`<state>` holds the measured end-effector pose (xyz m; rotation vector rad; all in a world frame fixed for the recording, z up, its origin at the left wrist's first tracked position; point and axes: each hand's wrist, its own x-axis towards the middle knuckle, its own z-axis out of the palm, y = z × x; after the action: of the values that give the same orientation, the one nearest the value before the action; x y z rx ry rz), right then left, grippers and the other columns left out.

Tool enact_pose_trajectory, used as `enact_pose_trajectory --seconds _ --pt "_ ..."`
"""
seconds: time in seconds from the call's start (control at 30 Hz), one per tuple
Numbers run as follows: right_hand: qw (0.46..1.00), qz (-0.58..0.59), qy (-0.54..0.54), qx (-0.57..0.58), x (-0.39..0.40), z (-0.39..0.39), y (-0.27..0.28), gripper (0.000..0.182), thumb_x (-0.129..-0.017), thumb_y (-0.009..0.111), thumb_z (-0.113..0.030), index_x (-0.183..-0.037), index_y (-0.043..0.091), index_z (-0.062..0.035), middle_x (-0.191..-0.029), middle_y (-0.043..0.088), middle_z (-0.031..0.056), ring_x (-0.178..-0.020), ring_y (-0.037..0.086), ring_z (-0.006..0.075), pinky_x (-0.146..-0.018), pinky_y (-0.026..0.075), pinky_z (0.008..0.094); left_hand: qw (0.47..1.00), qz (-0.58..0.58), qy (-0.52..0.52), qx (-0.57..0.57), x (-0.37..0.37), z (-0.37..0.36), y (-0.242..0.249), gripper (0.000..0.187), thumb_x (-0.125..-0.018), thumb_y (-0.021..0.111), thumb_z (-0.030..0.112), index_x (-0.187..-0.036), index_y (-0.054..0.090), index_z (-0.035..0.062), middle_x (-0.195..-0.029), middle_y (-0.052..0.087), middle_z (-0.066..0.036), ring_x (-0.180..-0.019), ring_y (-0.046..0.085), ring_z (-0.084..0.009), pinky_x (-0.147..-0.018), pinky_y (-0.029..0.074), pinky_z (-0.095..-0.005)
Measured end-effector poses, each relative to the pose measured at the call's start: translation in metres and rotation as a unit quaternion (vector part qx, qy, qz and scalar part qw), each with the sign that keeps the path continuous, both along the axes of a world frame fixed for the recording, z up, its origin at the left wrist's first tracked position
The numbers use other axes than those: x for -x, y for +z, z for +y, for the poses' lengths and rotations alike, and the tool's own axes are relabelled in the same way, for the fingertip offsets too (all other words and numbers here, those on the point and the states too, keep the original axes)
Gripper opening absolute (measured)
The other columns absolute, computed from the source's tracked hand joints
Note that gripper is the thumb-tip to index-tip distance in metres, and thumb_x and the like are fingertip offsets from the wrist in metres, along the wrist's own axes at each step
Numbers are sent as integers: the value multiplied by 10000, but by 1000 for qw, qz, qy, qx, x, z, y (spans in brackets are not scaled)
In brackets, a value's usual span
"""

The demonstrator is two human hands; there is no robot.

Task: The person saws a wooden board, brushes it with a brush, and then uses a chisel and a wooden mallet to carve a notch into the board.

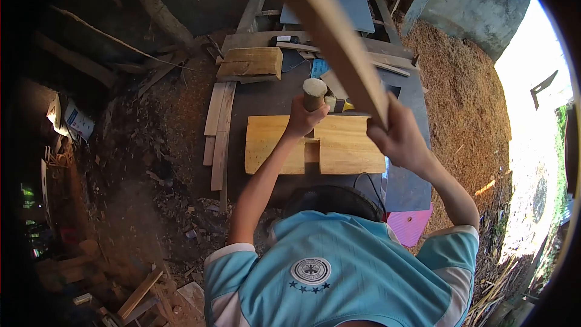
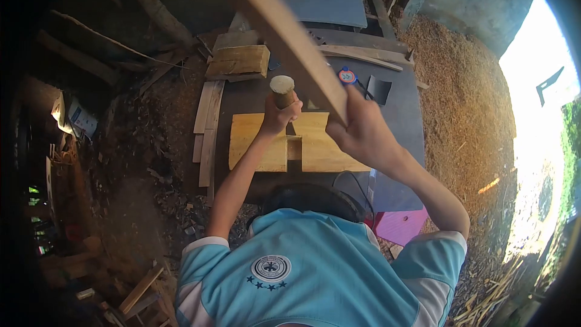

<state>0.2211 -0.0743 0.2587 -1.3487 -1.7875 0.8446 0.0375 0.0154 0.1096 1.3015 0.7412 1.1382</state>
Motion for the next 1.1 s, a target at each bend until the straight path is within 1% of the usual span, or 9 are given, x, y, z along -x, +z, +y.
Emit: enact_pose_trajectory --seconds 0.07,0.17,0.27,0.33,0.37,0.57,0.67,0.83,1.1 --pt "987 -126 37 92 -12 3 -23 303 -680 546 -98 -923 491 76 -596 515 215 -592 593 218 -541 441 324 1000 -2 -16 5 1 -2 -2 148 -717 630 90 -635 513 49 -541 505 15 -479 479 -57 -441 371 -223" --pt "989 -47 -23 139 -15 -5 27 282 -680 539 -123 -880 509 74 -574 504 201 -548 567 246 -530 439 326 1000 5 -18 11 0 0 1 151 -716 628 88 -630 509 52 -539 503 14 -476 478 -57 -436 369 -223" --pt "997 41 -55 32 -22 -11 55 294 -698 523 -87 -959 528 47 -576 512 60 -443 477 117 -445 395 270 1000 -6 -8 15 -2 -2 3 147 -707 634 83 -629 512 51 -546 507 8 -472 474 -56 -429 366 -221" --pt "993 74 -81 34 -26 -18 64 301 -708 522 -76 -987 526 35 -588 509 29 -434 463 83 -423 374 242 1000 -19 -13 9 2 -4 5 145 -702 638 82 -633 514 50 -549 510 2 -471 475 -58 -427 366 -220" --pt "991 89 -93 33 -27 -20 67 305 -713 521 -71 -1001 525 29 -594 508 13 -430 455 66 -412 364 227 998 -50 -21 -30 4 -7 1 127 -691 622 75 -718 502 45 -547 502 -34 -427 453 -72 -386 341 -209" --pt "992 59 -105 30 -43 -26 42 290 -719 531 -70 -990 514 32 -589 507 21 -413 452 60 -384 344 203 943 -331 9 43 33 -5 3 132 -629 544 61 -663 417 67 -527 420 -59 -415 413 -148 -387 342 -259" --pt "992 72 -86 60 -39 -25 39 270 -715 530 -70 -962 513 37 -583 511 25 -418 457 62 -393 358 214 959 -281 -21 6 37 5 -2 121 -634 537 58 -666 420 65 -521 414 -56 -408 413 -147 -370 333 -263" --pt "998 11 -51 17 -37 -18 20 230 -685 576 -123 -788 486 62 -523 473 138 -433 494 196 -448 374 325 971 -233 -41 19 28 6 -10 117 -650 540 61 -666 425 62 -487 407 -48 -384 395 -140 -362 327 -261" --pt "999 -33 -24 31 -31 -18 12 228 -678 581 -128 -757 474 56 -503 446 163 -440 498 224 -451 374 325 984 -159 -74 15 24 3 -6 135 -677 551 86 -689 417 70 -494 399 -40 -403 393 -125 -369 317 -256"
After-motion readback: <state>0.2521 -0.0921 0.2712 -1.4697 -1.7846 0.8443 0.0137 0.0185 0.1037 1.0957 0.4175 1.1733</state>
